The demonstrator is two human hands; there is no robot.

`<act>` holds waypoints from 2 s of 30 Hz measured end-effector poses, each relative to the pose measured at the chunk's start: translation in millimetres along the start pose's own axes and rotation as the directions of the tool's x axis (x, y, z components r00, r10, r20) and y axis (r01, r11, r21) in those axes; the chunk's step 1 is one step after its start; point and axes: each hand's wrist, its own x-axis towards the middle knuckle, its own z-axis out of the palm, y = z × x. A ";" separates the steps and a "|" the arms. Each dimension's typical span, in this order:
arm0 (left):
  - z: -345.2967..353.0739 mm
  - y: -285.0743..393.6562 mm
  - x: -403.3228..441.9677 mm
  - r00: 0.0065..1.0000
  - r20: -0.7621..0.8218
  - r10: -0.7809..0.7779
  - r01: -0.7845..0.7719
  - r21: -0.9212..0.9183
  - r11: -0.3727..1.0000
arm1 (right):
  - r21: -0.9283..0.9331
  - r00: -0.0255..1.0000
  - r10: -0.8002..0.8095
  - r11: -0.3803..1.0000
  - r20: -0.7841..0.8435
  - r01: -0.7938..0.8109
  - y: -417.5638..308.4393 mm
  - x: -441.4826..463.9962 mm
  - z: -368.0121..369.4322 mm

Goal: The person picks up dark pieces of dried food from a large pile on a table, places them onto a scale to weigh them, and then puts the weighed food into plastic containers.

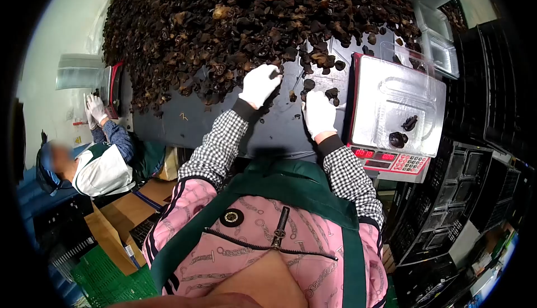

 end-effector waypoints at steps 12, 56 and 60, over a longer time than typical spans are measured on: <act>-61.4 27.0 -33.1 0.838 0.530 -0.132 0.481 -0.831 -0.279 | 0.872 0.952 0.269 0.419 0.149 -0.255 -9.8 -26.7 -56.6; 9.4 300.3 6.6 0.839 0.535 0.093 0.501 -0.829 0.251 | 0.756 0.841 0.430 0.653 -0.329 -0.038 180.2 -73.2 -202.9; 33.8 323.6 0.7 0.887 -0.094 0.453 -0.456 -0.341 0.822 | 0.772 0.824 0.477 0.630 -0.305 -0.079 179.5 -72.0 -200.4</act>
